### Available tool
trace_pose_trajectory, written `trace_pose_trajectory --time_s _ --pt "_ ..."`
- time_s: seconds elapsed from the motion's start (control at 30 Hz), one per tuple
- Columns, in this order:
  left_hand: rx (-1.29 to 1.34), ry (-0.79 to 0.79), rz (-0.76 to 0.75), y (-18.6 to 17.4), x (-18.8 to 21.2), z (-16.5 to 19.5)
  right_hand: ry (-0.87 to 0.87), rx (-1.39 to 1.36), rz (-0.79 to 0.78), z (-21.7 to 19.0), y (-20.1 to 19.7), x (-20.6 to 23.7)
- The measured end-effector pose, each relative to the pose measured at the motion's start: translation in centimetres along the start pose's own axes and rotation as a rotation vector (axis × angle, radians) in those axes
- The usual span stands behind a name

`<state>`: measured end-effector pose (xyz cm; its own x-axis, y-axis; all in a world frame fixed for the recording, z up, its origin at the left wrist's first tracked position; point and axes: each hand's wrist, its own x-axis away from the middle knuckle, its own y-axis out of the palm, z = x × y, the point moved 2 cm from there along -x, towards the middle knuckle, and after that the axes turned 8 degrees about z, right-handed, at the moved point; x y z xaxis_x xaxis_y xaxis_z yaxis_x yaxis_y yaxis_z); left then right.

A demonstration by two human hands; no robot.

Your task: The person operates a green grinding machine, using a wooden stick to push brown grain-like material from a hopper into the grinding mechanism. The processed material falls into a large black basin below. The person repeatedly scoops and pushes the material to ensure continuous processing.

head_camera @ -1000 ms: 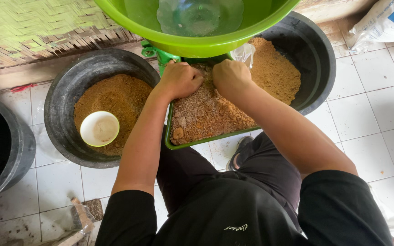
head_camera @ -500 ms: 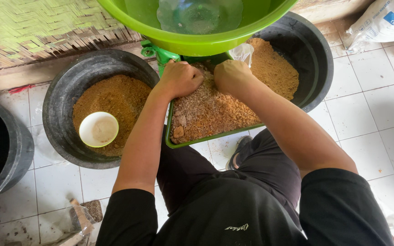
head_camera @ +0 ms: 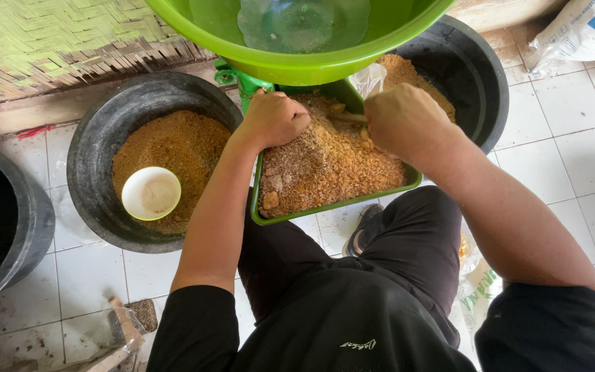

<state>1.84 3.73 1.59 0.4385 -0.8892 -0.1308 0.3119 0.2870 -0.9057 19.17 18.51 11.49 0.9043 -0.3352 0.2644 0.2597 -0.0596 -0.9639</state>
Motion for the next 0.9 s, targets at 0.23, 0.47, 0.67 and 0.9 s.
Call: trace_pose_trajectory --time_s 0.23,0.47,0.67,0.9 --pt "0.014 0.016 0.060 0.1 0.0 0.0 -0.027 -0.224 0.227 -1.8 3.1 -2.0" --pt "-0.059 -0.026 -0.006 0.2 -0.1 0.0 -0.098 -0.180 0.208 -0.8 4.0 -2.7" --pt "-0.033 0.014 0.055 0.2 -0.1 0.0 -0.112 -0.294 0.279 -1.7 6.2 -6.2" --pt "-0.036 0.044 0.074 0.0 -0.1 0.1 -0.153 -0.277 0.250 -3.0 5.5 -7.9"
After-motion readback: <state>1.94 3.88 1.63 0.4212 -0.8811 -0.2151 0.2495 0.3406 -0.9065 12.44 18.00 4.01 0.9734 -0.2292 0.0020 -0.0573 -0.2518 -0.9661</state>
